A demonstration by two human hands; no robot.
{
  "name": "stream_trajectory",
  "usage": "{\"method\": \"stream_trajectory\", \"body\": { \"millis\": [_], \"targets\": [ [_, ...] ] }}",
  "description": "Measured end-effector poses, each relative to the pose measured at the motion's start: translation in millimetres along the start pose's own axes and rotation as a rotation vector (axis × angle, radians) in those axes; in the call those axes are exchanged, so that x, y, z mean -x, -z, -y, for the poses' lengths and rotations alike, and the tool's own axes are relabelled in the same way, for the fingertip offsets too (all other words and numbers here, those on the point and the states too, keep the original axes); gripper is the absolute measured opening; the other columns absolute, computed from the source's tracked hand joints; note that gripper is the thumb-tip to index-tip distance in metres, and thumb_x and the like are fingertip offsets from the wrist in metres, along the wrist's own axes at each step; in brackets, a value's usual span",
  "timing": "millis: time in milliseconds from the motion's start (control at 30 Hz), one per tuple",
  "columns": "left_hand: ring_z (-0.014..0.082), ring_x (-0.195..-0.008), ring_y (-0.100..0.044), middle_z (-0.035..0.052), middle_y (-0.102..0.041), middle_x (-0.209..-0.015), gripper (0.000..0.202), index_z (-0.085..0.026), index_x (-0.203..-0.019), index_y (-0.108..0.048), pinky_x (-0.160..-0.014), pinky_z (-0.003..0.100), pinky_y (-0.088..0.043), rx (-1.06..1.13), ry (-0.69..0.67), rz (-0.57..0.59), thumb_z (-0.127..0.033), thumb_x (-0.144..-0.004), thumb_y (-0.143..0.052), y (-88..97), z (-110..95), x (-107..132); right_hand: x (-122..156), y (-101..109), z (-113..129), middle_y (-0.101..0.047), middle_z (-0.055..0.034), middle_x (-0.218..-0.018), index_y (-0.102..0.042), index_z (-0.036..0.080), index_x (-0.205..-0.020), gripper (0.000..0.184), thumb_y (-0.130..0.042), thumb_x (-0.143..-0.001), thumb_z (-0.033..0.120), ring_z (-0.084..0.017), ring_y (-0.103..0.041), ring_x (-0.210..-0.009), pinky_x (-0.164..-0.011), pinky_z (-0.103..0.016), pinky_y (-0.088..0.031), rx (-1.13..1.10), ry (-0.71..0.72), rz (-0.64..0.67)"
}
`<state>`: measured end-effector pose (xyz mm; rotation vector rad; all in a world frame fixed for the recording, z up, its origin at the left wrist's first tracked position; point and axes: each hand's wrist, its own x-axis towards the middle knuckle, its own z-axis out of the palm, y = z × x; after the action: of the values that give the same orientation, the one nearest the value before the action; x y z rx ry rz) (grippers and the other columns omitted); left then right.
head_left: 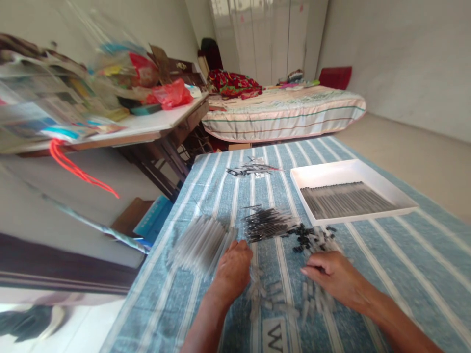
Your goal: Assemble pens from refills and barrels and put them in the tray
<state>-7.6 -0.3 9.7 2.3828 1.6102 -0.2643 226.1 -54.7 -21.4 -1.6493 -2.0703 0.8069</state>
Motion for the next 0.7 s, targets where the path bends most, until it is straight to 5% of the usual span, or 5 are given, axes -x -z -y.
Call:
{"method": "stream_trajectory", "body": {
  "millis": [200, 467, 700],
  "targets": [
    [0.0233, -0.089, -0.056, 0.0092, -0.062, -0.087, 0.018, -0.015, -0.079, -0.059, -0.076, 0.032, -0.042, 0.019, -0.070, -0.100, -0.007, -0.072, -0.045, -0.1, 6.8, -1.0, -24.4, -2.6, 13.4, -0.063, 0.0005, -0.065, -0.059, 0.019, -0.069, 0.024, -0.045, -0.085, 0.030, -0.014, -0.058, -0.064, -0.058, -0.022, -0.032, 0.168, 0.014, -0.044],
    [0.0122, -0.059, -0.053, -0.0038, -0.053, -0.062, 0.005, -0.020, -0.077, -0.046, -0.059, 0.022, -0.038, 0.495, -0.001, -0.299, -0.021, -0.080, -0.043, -3.7, 18.3, -5.6, -68.1, -13.5, 38.5, -0.069, -0.0076, -0.081, -0.060, 0.021, -0.090, 0.018, -0.043, -0.085, 0.025, -0.021, -0.064, -0.077, -0.062, -0.026, -0.037, 0.479, -0.011, 0.050],
    [0.0128, -0.062, -0.056, -0.0012, -0.059, -0.064, 0.012, -0.020, -0.071, -0.052, -0.058, 0.021, -0.035, 0.397, 0.106, -0.293, -0.022, -0.081, -0.044, -11.5, 23.4, -0.1, -83.1, -26.5, 40.2, -0.070, -0.0105, -0.078, -0.058, 0.018, -0.095, 0.021, -0.040, -0.085, 0.015, -0.023, -0.066, -0.074, -0.061, -0.027, -0.040, 0.583, -0.012, 0.074]
  ]
}}
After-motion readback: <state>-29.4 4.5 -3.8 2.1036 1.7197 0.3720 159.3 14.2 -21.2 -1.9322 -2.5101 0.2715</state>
